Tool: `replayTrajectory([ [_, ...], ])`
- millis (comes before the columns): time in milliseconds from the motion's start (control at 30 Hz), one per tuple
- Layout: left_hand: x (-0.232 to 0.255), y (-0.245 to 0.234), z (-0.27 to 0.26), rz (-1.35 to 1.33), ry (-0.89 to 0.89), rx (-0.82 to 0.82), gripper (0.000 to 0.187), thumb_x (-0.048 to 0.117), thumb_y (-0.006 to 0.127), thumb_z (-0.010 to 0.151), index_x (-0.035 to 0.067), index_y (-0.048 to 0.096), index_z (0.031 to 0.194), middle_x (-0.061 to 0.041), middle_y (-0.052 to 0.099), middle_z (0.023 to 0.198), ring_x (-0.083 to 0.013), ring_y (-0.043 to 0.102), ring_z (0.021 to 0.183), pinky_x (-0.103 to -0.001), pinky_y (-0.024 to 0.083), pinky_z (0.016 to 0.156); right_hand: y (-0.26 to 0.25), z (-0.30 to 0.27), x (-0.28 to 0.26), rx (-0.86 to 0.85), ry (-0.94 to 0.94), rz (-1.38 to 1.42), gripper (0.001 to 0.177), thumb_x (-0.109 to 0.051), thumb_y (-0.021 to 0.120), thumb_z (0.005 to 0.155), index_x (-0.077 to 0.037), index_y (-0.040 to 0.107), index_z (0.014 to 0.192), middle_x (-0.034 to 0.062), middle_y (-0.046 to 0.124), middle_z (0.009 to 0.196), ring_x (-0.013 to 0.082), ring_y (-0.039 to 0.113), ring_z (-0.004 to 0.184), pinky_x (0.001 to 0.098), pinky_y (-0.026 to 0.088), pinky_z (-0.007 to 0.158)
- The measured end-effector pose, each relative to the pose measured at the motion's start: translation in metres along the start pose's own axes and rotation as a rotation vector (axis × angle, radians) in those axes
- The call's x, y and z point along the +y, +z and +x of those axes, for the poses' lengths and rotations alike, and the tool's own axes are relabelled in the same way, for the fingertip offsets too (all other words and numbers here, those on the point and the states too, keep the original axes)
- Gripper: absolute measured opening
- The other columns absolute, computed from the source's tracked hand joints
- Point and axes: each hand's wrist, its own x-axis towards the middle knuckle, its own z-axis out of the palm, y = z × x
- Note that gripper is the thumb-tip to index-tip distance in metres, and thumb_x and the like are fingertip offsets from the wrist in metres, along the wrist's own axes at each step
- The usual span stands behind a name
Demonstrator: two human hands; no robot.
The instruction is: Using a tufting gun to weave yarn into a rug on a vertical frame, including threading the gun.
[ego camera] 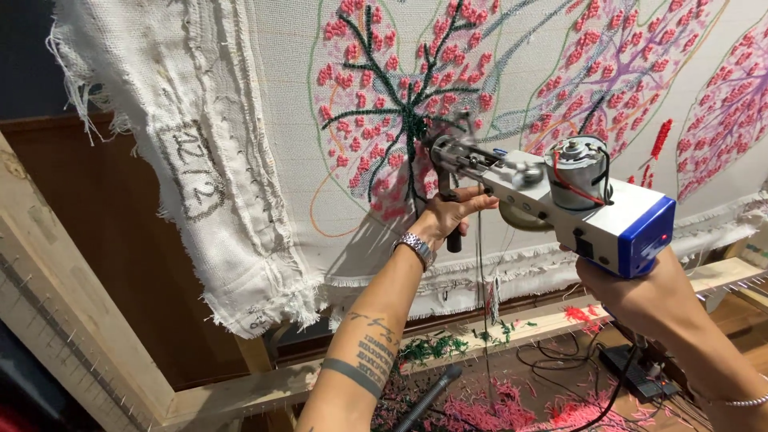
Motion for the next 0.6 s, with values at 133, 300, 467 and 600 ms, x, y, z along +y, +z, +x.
replayTrajectory([
  [133,0.003,-0.003,0.003,0.007,0.060,-0.007,0.089,0.045,0.080,0.083,-0.009,0.050,0.146,-0.009,0.078,0.115,-0.0064,0.069,0.083,-0.022,0.046,0.048,-0.001,0.005,0.010,0.000,0.013,0.027,0.038,-0.009,0.070,0.079,-0.007,0.067,0.117,0.0035,0.070,0.090,0.0137,0.063,0.076,0.0323,0.052,0.064],
  [300,0.012,-0.002,0.003,-0.036,0.026,-0.059,0.086,0.045,0.079,0.082,-0.009,0.054,0.144,-0.004,0.076,0.113,0.0026,0.071,0.091,-0.020,0.041,0.045,-0.002,0.004,0.005,-0.010,0.042,0.008,0.036,-0.010,0.070,0.079,-0.008,0.068,0.115,0.0038,0.069,0.087,0.0146,0.062,0.072,0.0324,0.052,0.061],
  [467,0.032,0.009,-0.019,0.069,-0.026,0.027,0.079,0.040,0.079,0.086,-0.004,0.053,0.145,-0.005,0.080,0.108,-0.0031,0.051,0.058,-0.021,0.043,0.047,-0.003,-0.003,0.034,0.024,0.285,0.126,0.026,-0.006,0.075,0.081,-0.001,0.063,0.103,0.0137,0.065,0.073,0.0219,0.061,0.060,0.0381,0.049,0.053],
  [600,0.036,0.018,-0.031,-0.042,-0.001,-0.074,0.073,0.037,0.079,0.086,0.000,0.053,0.144,-0.006,0.078,0.111,-0.0017,0.060,0.065,-0.023,0.044,0.051,-0.016,-0.017,0.033,0.041,0.333,0.150,0.026,-0.002,0.074,0.079,0.001,0.062,0.102,0.0139,0.065,0.070,0.0225,0.061,0.057,0.0386,0.049,0.050],
])
